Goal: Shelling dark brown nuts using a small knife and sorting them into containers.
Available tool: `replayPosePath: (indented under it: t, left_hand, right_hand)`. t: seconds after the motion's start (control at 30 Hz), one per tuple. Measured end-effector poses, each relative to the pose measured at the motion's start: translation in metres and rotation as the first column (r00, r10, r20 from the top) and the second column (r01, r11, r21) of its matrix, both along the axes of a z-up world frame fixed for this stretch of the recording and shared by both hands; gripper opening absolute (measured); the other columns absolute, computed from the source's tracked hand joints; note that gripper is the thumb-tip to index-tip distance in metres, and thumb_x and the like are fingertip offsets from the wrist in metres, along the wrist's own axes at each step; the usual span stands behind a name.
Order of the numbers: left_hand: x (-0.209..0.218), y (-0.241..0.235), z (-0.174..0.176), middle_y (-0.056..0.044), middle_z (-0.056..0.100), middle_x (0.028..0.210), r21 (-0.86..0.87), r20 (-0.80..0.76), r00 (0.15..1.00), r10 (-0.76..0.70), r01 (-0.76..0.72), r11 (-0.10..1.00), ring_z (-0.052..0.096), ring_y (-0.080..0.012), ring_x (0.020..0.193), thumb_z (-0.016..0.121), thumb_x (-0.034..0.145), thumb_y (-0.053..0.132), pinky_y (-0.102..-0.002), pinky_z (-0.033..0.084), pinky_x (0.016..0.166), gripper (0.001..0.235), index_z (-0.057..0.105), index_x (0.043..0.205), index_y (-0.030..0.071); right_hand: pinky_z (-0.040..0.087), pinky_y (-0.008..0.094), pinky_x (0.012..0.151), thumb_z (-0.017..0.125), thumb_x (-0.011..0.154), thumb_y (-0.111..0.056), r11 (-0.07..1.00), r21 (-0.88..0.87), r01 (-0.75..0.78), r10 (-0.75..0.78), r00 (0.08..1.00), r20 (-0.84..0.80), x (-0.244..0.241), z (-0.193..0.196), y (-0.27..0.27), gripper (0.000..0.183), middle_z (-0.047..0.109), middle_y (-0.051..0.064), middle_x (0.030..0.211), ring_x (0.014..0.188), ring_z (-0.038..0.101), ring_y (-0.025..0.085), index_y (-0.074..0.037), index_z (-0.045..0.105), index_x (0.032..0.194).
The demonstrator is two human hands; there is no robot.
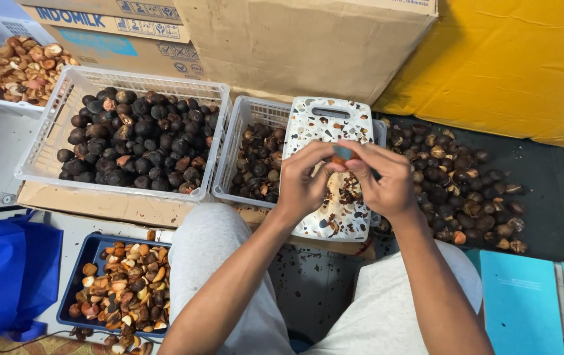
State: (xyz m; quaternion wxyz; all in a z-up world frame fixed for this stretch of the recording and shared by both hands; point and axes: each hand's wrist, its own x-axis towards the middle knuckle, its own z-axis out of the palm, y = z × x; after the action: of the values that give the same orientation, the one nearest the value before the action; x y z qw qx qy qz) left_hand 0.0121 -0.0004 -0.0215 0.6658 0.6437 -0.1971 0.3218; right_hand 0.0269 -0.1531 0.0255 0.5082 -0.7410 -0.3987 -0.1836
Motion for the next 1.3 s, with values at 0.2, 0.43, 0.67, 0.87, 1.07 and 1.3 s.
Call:
replayPosePath:
  t: [0.2, 0.43, 0.67, 0.87, 1.07, 1.3]
  left_hand:
    - [-0.008, 0.004, 0.025, -0.012, 0.076, 0.094, -0.012, -0.061, 0.996, -0.058, 0.058, 0.998, 0.074, -0.0237, 0.082, 0.079, 0.088, 0.009, -0.035, 0.059, 0.075, 0.019, 0.076, 0.106, 0.002]
    - [-0.010, 0.002, 0.025, -0.017, 0.070, 0.111, -0.155, -0.187, 0.968, -0.167, 0.139, 0.978, 0.071, -0.0286, 0.105, 0.075, 0.092, 0.001, -0.036, 0.062, 0.087, 0.029, 0.071, 0.120, -0.003]
    - [-0.008, 0.008, 0.026, -0.012, 0.072, 0.107, -0.048, -0.141, 0.988, -0.060, 0.053, 0.997, 0.072, -0.0228, 0.097, 0.076, 0.091, 0.006, -0.033, 0.062, 0.080, 0.025, 0.073, 0.115, 0.001]
    - [-0.001, 0.017, 0.020, -0.014, 0.073, 0.095, 0.223, 0.069, 0.997, 0.020, -0.035, 0.974, 0.072, -0.0295, 0.081, 0.078, 0.088, 0.005, -0.036, 0.060, 0.071, 0.021, 0.074, 0.108, 0.001]
    - [-0.004, 0.014, 0.018, -0.017, 0.071, 0.086, 0.280, 0.082, 0.994, -0.070, 0.044, 0.959, 0.070, -0.0316, 0.076, 0.079, 0.086, 0.006, -0.038, 0.059, 0.071, 0.019, 0.073, 0.101, -0.002]
    - [-0.010, 0.025, 0.034, -0.017, 0.075, 0.086, 0.044, -0.220, 0.956, -0.196, 0.211, 0.977, 0.069, -0.0221, 0.073, 0.080, 0.087, 0.017, -0.034, 0.056, 0.074, 0.030, 0.074, 0.110, -0.002]
  right_hand:
    - [0.055, 0.041, 0.059, 0.061, 0.102, -0.005, 0.995, 0.061, 0.084, -0.084, 0.996, -0.010, -0.002, 0.010, 0.003, 0.025, 0.074, 0.025, 0.088, 0.078, 0.074, 0.037, 0.012, 0.071, 0.118]
    - [0.056, 0.050, 0.079, 0.055, 0.105, -0.016, 0.998, -0.038, 0.046, -0.048, 0.998, -0.045, -0.011, 0.024, 0.003, 0.046, 0.070, 0.031, 0.117, 0.104, 0.069, 0.042, 0.008, 0.055, 0.145]
    - [0.057, 0.052, 0.081, 0.058, 0.103, -0.014, 0.995, -0.095, 0.034, -0.037, 0.999, -0.030, -0.010, 0.027, 0.002, 0.046, 0.070, 0.028, 0.118, 0.104, 0.069, 0.042, 0.006, 0.056, 0.144]
    - [0.058, 0.047, 0.071, 0.063, 0.099, -0.011, 0.991, -0.136, 0.003, -0.005, 1.000, -0.016, -0.003, 0.020, -0.004, 0.041, 0.076, 0.022, 0.107, 0.088, 0.074, 0.039, 0.004, 0.065, 0.137]
    - [0.051, 0.036, 0.053, 0.060, 0.103, -0.015, 0.998, -0.057, 0.038, -0.040, 0.998, -0.049, 0.005, 0.004, -0.006, 0.029, 0.073, 0.018, 0.076, 0.059, 0.066, 0.026, 0.005, 0.075, 0.118]
    - [0.033, 0.012, 0.049, 0.038, 0.111, -0.049, 0.944, 0.286, 0.162, -0.011, 0.884, -0.467, -0.002, 0.018, -0.007, 0.071, 0.041, -0.012, 0.066, 0.051, 0.038, -0.002, 0.005, 0.034, 0.156]
